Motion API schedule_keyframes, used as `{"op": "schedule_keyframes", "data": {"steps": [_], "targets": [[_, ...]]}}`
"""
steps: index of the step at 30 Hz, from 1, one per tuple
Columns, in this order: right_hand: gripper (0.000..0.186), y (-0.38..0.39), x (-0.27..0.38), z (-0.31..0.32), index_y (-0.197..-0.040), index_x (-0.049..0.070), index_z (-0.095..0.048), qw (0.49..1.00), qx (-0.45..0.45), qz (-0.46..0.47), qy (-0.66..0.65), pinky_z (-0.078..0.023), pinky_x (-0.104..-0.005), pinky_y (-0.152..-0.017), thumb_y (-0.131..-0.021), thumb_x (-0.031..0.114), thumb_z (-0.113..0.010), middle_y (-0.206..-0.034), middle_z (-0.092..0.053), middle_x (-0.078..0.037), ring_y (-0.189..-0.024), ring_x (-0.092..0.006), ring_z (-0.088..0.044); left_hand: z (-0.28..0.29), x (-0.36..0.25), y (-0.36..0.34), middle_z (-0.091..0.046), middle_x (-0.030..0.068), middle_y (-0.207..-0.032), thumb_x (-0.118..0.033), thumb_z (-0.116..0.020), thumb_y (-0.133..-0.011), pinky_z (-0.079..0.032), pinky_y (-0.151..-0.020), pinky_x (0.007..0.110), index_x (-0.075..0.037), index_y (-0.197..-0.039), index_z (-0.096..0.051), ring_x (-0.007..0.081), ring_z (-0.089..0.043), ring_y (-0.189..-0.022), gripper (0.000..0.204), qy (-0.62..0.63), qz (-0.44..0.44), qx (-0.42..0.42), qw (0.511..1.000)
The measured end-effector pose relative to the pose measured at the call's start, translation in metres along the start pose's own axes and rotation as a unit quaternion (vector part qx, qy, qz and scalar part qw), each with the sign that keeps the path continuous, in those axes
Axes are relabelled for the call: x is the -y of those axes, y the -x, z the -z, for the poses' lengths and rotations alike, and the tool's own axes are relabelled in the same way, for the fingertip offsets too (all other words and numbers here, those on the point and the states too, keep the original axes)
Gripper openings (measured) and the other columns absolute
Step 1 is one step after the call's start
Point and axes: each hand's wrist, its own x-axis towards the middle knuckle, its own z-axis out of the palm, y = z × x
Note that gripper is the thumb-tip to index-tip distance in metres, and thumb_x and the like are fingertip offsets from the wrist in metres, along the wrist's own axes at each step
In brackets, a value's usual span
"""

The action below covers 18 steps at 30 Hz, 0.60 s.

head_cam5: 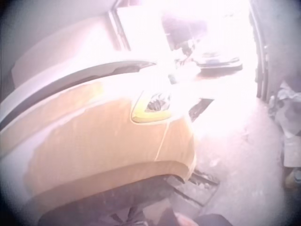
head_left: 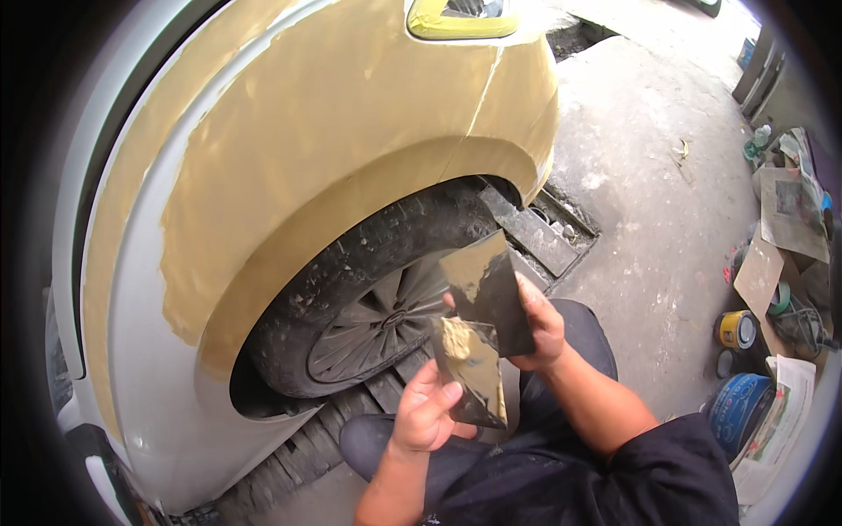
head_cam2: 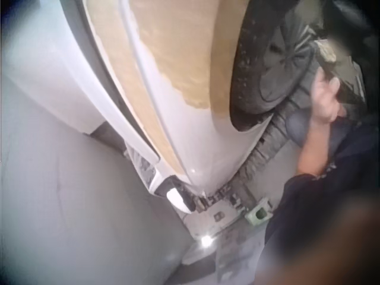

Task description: The person applies beige body filler to the front fender and side door of a white car using a metal spreader. They smooth the filler over the surface in repeated strokes, working around the wheel arch and along the door panel.

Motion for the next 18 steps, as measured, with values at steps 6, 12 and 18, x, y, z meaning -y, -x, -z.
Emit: {"op": "schedule_keyframes", "data": {"steps": [6, 12, 18], "targets": [[0.066, -0.019, -0.005, -0.01, -0.153, -0.002, -0.043, 0.992, -0.039, 0.05, 0.106, -0.045, -0.0409, -0.112, -0.107, 0.044, -0.054, -0.148, -0.056, -0.021, -0.132, -0.0265, -0.058, 0.003, -0.003, 0.005, -0.062, 0.0203, -0.138, 0.003, -0.056, -0.1, -0.049, -0.112, 0.047, 0.005, -0.145, -0.048, 0.0319, -0.064, -0.126, 0.046, -0.005, 0.01, -0.021, 1.0], [0.072, -0.094, 0.038, -0.006, -0.156, -0.003, -0.037, 0.65, -0.112, 0.346, 0.668, -0.034, -0.0481, -0.122, -0.093, 0.011, -0.067, -0.157, -0.044, -0.028, -0.149, -0.0441, -0.04, 0.015, -0.018, 0.029, -0.065, 0.0204, -0.137, 0.004, -0.061, -0.093, -0.05, -0.112, 0.047, 0.006, -0.144, -0.052, 0.033, -0.065, -0.126, 0.052, -0.037, -0.082, -0.012, 0.996], [0.079, -0.109, 0.015, -0.022, -0.156, -0.007, -0.034, 0.568, -0.097, 0.358, 0.734, -0.03, -0.0552, -0.123, -0.085, 0.006, -0.067, -0.159, -0.037, -0.033, -0.151, -0.0491, -0.035, 0.021, -0.022, 0.04, -0.064, 0.0202, -0.139, 0.004, -0.061, -0.093, -0.051, -0.111, 0.045, 0.006, -0.146, -0.05, 0.0324, -0.065, -0.126, 0.055, -0.053, -0.125, -0.038, 0.99]]}}
